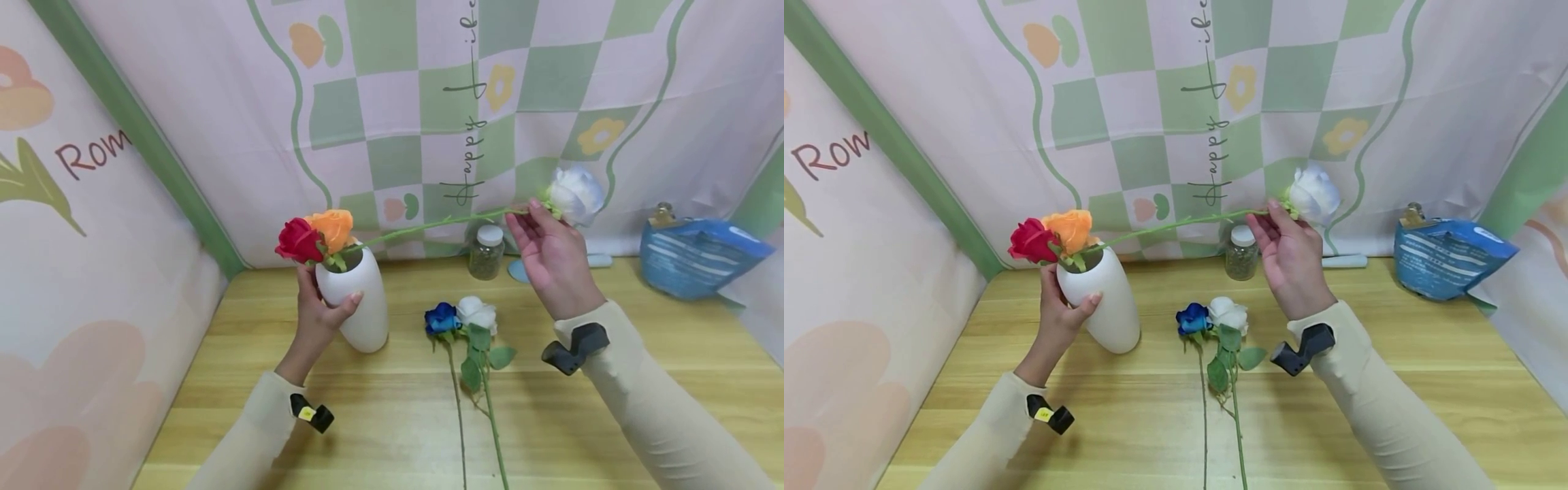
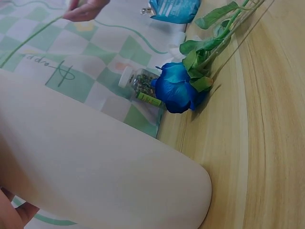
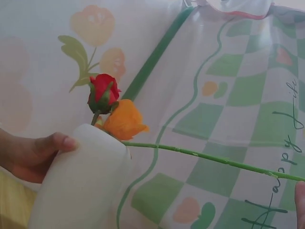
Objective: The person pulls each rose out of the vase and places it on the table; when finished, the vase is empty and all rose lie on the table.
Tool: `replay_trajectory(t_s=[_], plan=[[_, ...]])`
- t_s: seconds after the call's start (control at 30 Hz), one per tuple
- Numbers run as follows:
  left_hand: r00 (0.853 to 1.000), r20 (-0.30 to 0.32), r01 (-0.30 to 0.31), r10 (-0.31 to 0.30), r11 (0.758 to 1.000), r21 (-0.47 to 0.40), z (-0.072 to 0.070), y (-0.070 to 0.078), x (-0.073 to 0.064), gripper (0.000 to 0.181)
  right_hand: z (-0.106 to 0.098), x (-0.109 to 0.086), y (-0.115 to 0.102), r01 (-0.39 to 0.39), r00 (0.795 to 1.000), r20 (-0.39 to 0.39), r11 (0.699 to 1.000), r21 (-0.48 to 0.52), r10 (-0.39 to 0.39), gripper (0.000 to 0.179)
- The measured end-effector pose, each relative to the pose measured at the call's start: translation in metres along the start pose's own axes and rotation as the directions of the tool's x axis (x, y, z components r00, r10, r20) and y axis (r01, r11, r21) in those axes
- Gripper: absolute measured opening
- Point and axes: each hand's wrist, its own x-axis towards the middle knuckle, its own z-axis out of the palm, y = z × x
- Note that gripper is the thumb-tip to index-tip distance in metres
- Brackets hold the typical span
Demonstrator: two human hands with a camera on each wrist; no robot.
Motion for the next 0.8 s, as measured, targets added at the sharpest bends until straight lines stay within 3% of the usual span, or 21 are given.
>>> replay_trajectory(t_s=[0.47,0.8], plan=[[1.0,-0.006,-0.013,0.013,1.0,0.009,-0.004,0.001,0.002,0.087,-0.009,0.006,-0.015,-0.006,1.0,-0.026,0.998,0.063,0.008,0.02],[1.0,0.007,0.009,-0.009,1.0,0.023,0.001,-0.002,-0.001,0.087,-0.02,0.004,-0.052,0.041,0.999,-0.006,0.996,0.084,-0.041,0.018]])
